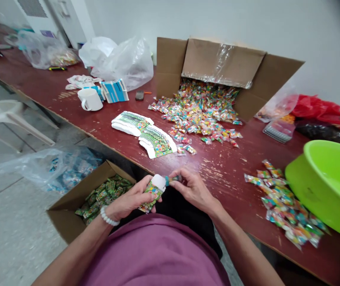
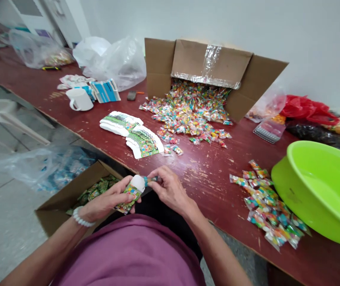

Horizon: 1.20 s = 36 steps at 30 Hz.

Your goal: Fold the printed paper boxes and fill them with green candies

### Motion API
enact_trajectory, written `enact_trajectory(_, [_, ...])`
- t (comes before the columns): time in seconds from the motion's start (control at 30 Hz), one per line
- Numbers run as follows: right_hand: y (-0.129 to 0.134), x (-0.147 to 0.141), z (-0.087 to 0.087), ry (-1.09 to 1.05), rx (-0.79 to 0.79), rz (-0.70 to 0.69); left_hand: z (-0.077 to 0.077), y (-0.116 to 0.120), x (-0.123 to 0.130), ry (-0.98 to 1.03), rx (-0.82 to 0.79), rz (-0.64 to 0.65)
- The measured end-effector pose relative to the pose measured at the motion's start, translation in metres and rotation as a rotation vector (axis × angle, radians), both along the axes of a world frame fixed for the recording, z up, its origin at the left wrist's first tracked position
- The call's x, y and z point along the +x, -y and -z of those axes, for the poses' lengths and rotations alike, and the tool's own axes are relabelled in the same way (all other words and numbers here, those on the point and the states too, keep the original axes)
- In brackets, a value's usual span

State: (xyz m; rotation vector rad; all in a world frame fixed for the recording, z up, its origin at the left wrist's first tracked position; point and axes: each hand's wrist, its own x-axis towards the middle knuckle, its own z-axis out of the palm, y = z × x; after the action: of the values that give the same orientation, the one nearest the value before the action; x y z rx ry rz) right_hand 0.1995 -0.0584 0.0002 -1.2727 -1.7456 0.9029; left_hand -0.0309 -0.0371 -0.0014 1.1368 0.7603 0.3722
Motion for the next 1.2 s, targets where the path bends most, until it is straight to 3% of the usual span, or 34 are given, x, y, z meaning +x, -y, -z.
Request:
enact_trajectory(0.13, [0.004,-0.008,-0.013,0.176,0.104,-0.202,-0.009,0.006,0.014,-0.058,0.118,0.007])
enact_trajectory(0.23, [0.005,-0.004,-0.019,0.053,0.001,-0.268,-0.009,0.006,0.017,-0.063,0.173,0.001])
enact_trajectory(0.37, [0.001,-0.003,-0.012,-0.334,-0.235,-0.077,-0.005,0.007,0.018,-0.008,0.127,-0.041])
enact_trajectory(0.47, [0.0,-0.01,-0.006,-0.403,-0.265,0.036,-0.005,0.01,0.02,0.035,0.126,-0.079])
enact_trajectory(0.63, [0.007,-0.018,-0.012,-0.226,-0.142,-0.023,-0.003,0.013,0.025,0.138,0.009,-0.185])
enact_trajectory(0.8, [0.006,-0.01,-0.012,-0.425,-0.223,0.098,-0.002,0.013,0.03,0.172,-0.083,-0.252])
enact_trajectory(0.93, [0.007,-0.015,0.0,-0.516,-0.359,-0.029,-0.004,0.015,0.036,0.217,-0.099,-0.346])
enact_trajectory(1.07, [0.011,-0.029,0.009,-0.556,-0.299,0.025,-0.001,0.017,0.041,0.237,-0.137,-0.4])
enact_trajectory(1.2, [0.012,-0.029,0.007,-0.396,-0.103,0.098,0.002,0.013,0.039,0.326,-0.336,-0.364])
